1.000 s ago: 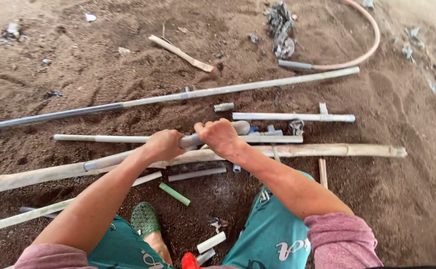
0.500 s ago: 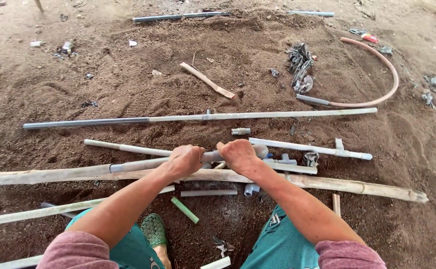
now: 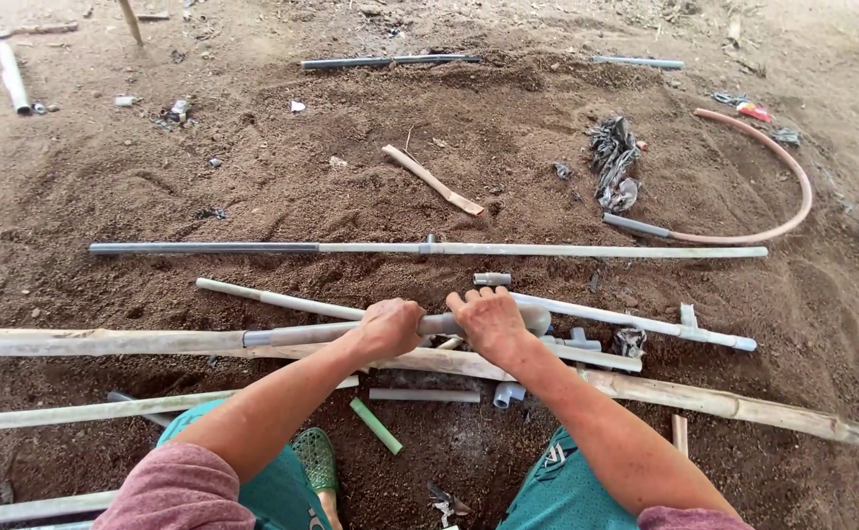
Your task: The person sits on the ground and assembles a plumbing system by connecting various PVC pipes and elbow joints. They pick up different pipe segments and fittings from the surrounding area, align them, and push them together to form a continuous structure.
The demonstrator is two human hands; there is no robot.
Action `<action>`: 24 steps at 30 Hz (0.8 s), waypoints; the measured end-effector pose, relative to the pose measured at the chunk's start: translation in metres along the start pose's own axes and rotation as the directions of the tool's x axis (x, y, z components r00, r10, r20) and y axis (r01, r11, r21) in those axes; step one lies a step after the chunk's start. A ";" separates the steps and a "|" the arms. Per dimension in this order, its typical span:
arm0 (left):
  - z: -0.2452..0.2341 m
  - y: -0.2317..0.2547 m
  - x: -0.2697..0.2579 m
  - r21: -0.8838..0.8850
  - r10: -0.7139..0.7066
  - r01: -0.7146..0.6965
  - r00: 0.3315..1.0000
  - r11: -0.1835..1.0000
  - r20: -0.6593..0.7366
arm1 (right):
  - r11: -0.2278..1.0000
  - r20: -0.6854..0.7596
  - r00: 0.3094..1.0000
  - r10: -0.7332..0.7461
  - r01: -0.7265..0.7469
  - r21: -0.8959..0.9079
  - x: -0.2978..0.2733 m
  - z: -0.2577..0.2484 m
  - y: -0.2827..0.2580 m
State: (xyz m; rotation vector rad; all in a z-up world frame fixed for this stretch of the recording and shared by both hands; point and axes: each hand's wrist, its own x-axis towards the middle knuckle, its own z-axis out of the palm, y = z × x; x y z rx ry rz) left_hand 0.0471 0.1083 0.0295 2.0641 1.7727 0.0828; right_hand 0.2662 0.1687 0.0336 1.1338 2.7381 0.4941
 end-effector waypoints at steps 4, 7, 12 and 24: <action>-0.014 0.003 -0.002 0.001 -0.005 0.005 0.998 1.000 0.065 | 0.999 -0.168 0.986 -0.005 -0.002 -0.038 0.007 0.028 0.002; -0.009 -0.003 0.005 -0.001 0.035 -0.036 0.987 0.999 0.157 | 0.998 0.074 0.997 -0.014 0.009 0.064 -0.008 -0.031 -0.004; 0.012 -0.009 0.008 -0.057 0.134 -0.125 0.966 0.991 0.222 | 0.971 0.262 0.959 -0.112 0.049 0.236 -0.013 -0.017 -0.001; 0.036 -0.006 0.011 0.038 0.097 -0.096 0.995 0.995 -0.024 | 0.961 0.309 0.945 -0.110 0.023 0.274 -0.006 -0.014 0.004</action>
